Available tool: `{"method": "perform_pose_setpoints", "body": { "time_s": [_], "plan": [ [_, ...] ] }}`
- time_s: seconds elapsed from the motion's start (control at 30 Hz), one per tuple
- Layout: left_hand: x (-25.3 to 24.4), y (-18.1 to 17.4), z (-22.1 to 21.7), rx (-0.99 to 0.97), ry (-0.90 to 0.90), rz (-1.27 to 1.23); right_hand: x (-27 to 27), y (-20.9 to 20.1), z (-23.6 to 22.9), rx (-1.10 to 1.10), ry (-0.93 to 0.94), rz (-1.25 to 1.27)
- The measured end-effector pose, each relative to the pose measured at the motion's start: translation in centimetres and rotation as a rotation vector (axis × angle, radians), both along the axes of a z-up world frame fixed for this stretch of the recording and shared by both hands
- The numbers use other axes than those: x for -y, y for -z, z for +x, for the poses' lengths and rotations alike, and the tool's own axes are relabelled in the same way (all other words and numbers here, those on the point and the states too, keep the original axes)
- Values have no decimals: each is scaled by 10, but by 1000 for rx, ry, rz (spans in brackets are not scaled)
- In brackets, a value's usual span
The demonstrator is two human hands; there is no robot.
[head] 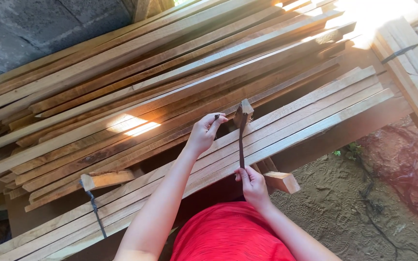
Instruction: Bundling multiple pieces of thin timber together using plastic strapping and a cutting tool.
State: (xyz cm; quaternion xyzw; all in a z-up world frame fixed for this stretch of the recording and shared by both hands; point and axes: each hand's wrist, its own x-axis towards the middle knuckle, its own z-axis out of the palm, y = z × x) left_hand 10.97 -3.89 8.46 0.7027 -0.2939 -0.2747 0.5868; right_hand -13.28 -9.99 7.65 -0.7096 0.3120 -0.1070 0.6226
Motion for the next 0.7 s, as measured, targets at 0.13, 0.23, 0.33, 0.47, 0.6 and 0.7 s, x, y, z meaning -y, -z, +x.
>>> {"method": "perform_pose_setpoints", "body": {
  "time_s": [0.13, 0.23, 0.33, 0.47, 0.6, 0.7],
  "plan": [
    [6, 8, -3, -24, -46, 88, 2, -24, -6, 17, -53, -10],
    [7, 6, -4, -115, -93, 236, 1, -32, -14, 44, -112, -18],
    [4, 11, -2, -94, -98, 243, 5, -32, -15, 116, -130, -35],
    [-10, 17, -6, -24, -18, 156, 17, -34, 22, 128, -35, -121],
    [-27, 17, -14, -150, 90, 234, 23, -32, 90, 331, 28, -251],
    [-36, 37, -20, -197, 155, 248, 24, 2, 117, 246, 61, -75]
  ]
}}
